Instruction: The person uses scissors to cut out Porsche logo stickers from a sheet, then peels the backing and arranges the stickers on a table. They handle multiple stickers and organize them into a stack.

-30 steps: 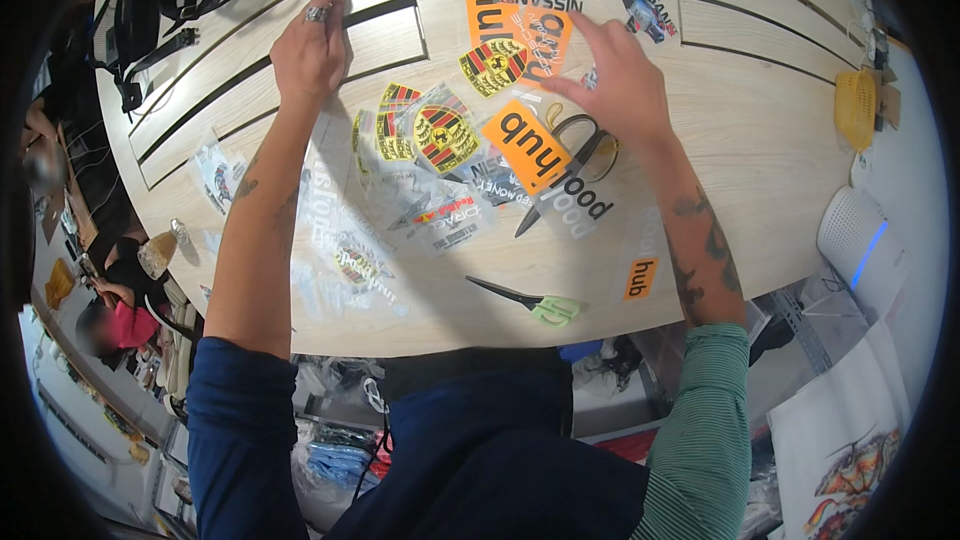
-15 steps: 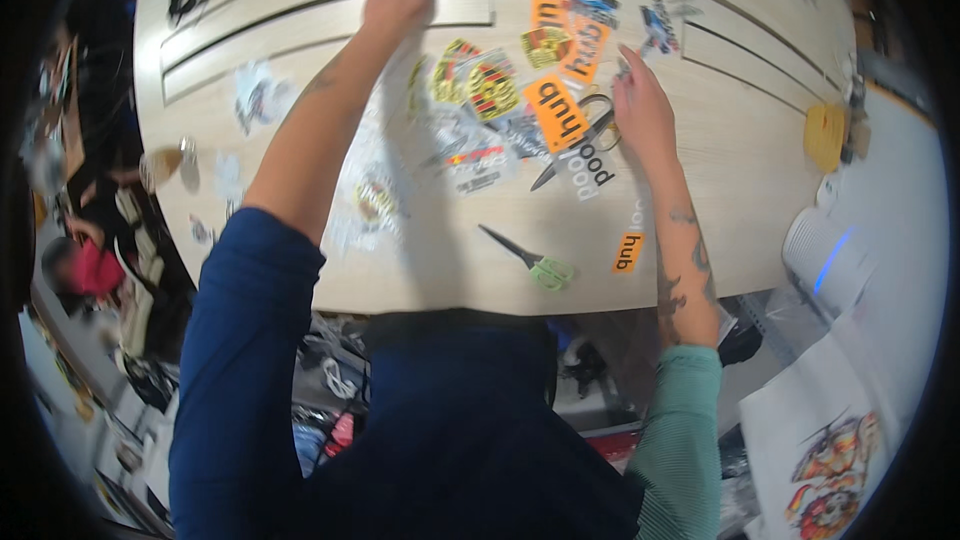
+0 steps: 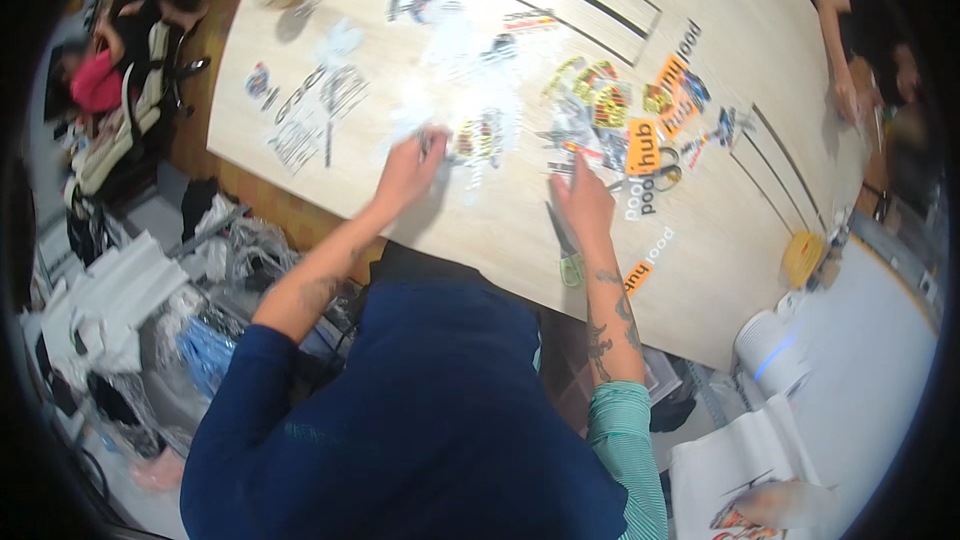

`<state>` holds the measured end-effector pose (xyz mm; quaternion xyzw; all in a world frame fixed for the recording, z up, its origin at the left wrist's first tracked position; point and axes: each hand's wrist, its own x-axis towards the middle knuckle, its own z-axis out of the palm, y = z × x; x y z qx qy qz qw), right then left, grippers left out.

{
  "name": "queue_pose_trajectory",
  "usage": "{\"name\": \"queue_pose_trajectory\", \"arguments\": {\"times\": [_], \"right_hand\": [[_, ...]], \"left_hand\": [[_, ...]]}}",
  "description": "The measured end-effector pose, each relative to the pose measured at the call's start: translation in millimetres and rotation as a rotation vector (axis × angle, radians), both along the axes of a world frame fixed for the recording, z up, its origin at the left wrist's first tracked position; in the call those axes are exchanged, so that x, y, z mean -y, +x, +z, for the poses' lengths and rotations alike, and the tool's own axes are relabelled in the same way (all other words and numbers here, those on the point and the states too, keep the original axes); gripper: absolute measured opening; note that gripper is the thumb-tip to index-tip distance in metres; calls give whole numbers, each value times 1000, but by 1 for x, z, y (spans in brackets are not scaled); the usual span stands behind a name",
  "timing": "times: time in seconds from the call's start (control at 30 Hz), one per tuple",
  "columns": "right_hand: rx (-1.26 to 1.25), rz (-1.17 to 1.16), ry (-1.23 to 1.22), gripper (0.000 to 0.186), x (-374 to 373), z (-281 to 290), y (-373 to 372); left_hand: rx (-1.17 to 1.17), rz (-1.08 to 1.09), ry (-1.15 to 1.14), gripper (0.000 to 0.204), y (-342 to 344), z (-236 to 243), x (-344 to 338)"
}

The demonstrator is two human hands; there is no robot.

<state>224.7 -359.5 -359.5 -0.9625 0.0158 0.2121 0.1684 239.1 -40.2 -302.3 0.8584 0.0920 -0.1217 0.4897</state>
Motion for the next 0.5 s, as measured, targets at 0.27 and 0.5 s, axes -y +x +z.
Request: {"name": "queue_pose_trajectory", "arguments": {"times": [0.27,0.5], "right_hand": [[-215,43,115,49,-72,40,-96],[-390,-55,357,43,-143,15,-166]], "left_hand": [[-407,83,-101,28,-188,-5,-90],[-128,335,197,30,-91,-23,-169]]}}
